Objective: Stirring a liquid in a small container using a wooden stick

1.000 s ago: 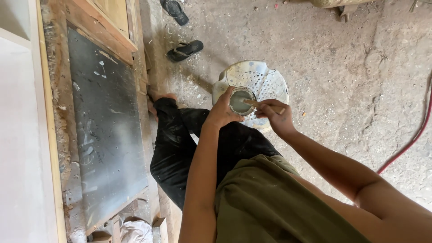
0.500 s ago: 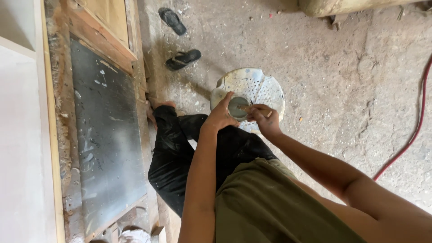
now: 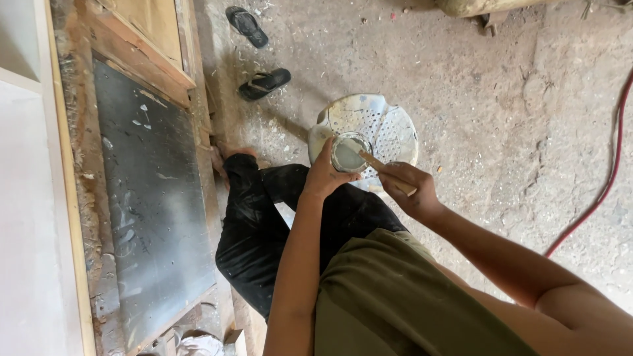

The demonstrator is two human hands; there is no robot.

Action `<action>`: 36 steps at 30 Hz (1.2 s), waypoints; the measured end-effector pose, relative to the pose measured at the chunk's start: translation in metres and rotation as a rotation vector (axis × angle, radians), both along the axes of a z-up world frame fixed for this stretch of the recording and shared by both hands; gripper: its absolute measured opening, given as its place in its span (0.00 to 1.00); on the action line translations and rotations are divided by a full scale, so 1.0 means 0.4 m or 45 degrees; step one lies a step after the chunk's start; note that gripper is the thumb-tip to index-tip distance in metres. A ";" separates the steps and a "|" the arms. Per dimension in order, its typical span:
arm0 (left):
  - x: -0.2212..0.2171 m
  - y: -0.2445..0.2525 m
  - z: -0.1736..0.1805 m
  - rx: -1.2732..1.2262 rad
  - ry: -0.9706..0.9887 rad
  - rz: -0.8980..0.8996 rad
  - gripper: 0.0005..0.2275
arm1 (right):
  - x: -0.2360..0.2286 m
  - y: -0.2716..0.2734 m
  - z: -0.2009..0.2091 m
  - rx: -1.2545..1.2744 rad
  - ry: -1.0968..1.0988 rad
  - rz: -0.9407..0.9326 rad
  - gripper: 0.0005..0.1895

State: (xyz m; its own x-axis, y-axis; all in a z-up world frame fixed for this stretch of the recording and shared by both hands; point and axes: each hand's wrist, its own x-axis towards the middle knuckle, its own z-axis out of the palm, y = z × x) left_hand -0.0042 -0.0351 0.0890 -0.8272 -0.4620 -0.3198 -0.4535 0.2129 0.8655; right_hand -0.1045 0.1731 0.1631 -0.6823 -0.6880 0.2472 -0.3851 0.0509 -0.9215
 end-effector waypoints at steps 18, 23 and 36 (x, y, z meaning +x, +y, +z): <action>-0.025 -0.062 -0.048 -0.002 -0.163 -0.184 0.58 | 0.014 -0.052 -0.015 0.019 -0.105 -0.190 0.08; -0.023 -0.065 -0.048 -0.026 -0.160 -0.211 0.58 | -0.002 -0.102 -0.133 0.069 -0.140 -0.193 0.08; -0.015 -0.025 -0.054 0.005 0.138 -0.128 0.59 | 0.014 -0.063 -0.011 0.047 -0.439 -0.347 0.07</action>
State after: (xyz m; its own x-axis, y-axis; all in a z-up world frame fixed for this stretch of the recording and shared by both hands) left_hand -0.0102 -0.0452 0.0672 -0.8990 -0.3741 -0.2276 -0.3337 0.2488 0.9093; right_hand -0.0991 0.1481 0.1585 -0.8784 -0.4754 -0.0482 -0.0234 0.1434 -0.9894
